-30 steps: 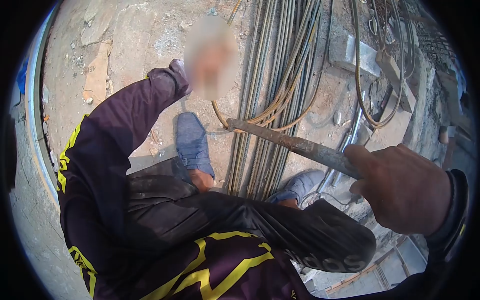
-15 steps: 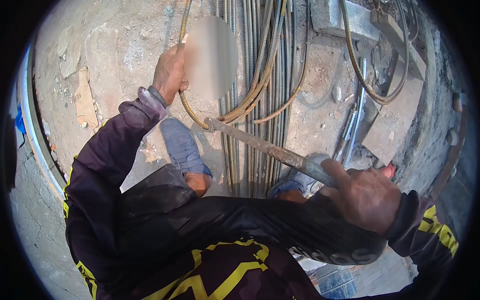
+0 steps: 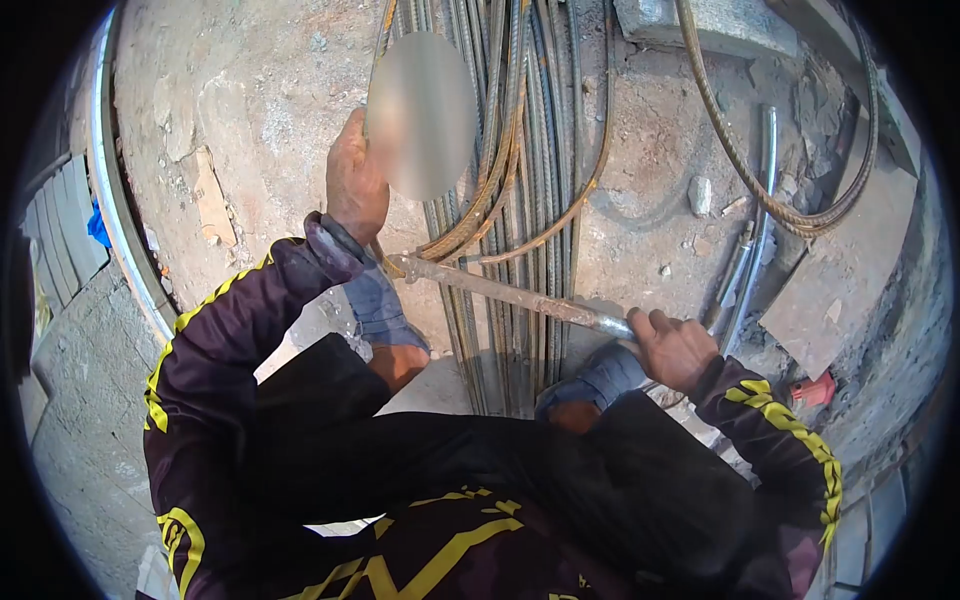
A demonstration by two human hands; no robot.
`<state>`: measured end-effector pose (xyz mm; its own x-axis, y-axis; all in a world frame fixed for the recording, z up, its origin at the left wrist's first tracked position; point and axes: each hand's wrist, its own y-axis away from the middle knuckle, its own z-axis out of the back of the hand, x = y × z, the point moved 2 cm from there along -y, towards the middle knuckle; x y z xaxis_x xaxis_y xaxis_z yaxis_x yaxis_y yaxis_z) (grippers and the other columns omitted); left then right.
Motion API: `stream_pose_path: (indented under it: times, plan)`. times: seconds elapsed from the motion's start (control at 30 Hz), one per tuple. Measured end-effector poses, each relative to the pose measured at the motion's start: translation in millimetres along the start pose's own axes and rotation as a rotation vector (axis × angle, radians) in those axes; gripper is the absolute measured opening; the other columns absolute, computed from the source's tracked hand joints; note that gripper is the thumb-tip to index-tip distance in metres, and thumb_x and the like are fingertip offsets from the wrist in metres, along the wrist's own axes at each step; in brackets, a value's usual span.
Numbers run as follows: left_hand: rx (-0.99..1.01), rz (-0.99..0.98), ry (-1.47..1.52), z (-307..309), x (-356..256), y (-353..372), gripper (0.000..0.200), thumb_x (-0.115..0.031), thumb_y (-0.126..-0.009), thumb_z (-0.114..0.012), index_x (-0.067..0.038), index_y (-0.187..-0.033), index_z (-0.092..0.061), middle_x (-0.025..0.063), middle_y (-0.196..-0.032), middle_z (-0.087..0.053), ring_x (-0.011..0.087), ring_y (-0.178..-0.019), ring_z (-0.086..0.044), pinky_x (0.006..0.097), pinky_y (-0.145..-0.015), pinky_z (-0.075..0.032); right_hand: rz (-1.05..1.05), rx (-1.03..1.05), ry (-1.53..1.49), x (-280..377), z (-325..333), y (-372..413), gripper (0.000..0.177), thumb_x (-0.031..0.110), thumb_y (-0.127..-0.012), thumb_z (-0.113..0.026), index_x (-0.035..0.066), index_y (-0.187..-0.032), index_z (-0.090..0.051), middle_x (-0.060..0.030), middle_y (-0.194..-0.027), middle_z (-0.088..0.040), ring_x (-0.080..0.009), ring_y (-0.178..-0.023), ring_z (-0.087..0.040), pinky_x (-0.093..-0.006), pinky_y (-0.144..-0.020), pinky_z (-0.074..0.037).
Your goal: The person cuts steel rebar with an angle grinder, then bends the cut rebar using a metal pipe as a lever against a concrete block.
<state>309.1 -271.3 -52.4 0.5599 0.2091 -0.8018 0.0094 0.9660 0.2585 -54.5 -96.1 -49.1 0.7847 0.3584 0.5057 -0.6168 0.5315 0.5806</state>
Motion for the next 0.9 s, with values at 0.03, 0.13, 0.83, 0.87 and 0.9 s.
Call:
stream_pose_path:
  times: [0.03, 0.13, 0.83, 0.87, 0.9]
  plan:
    - [-0.047, -0.056, -0.103, -5.7, 5.8, -0.2, 0.048, -0.047, -0.098, -0.055, 0.0, -0.105, -0.061, 0.0142, -0.088, -0.06, 0.0274, -0.082, -0.057, 0.0395, -0.075, -0.046, -0.012, -0.028, 0.007, -0.6, -16.7, -2.9, 0.034, 0.033, -0.095, -0.06, 0.006, -0.114, -0.051, -0.0132, -0.079, -0.06, -0.0326, -0.065, -0.068, -0.0432, -0.052, -0.053]
    - [-0.135, -0.174, -0.227, -11.3, 3.4, -5.7, 0.043, -0.043, -0.099, -0.053, -0.002, -0.109, -0.062, 0.0159, -0.1, -0.061, 0.0322, -0.097, -0.055, 0.043, -0.087, -0.042, -0.021, -0.125, 0.02, -14.2, -36.4, -17.6, 0.031, 0.026, -0.092, -0.06, 0.01, -0.116, -0.049, -0.0133, -0.081, -0.059, -0.0328, -0.071, -0.068, -0.0437, -0.057, -0.054]
    - [0.098, 0.325, 0.676, 15.7, -62.8, 26.6, 0.031, -0.039, -0.103, -0.045, -0.009, -0.107, -0.052, -0.0084, -0.059, -0.028, 0.0036, -0.044, -0.023, 0.024, -0.04, -0.02, 0.046, 0.029, -0.352, 9.7, 90.9, 66.9, 0.036, 0.029, -0.091, -0.066, -0.001, -0.108, -0.057, -0.0255, -0.07, -0.061, -0.0457, -0.074, -0.063, -0.0521, -0.067, -0.048]
    - [0.11, 0.332, 0.707, 13.2, -67.1, 33.1, 0.031, -0.039, -0.103, -0.045, -0.009, -0.107, -0.053, -0.0082, -0.059, -0.029, 0.0036, -0.044, -0.023, 0.0241, -0.04, -0.02, 0.041, 0.055, -0.372, 10.3, 95.8, 73.6, 0.035, 0.03, -0.091, -0.066, -0.001, -0.106, -0.058, -0.0258, -0.07, -0.061, -0.0455, -0.073, -0.063, -0.052, -0.066, -0.048]
    - [0.092, 0.302, 0.633, 4.6, -73.3, 35.5, 0.033, -0.041, -0.102, -0.046, -0.009, -0.107, -0.053, -0.0083, -0.06, -0.031, 0.0029, -0.045, -0.025, 0.0241, -0.041, -0.02, 0.023, 0.028, -0.341, 8.7, 98.5, 79.1, 0.034, 0.032, -0.091, -0.066, 0.0, -0.1, -0.06, -0.0259, -0.069, -0.06, -0.0453, -0.073, -0.063, -0.0519, -0.065, -0.048]
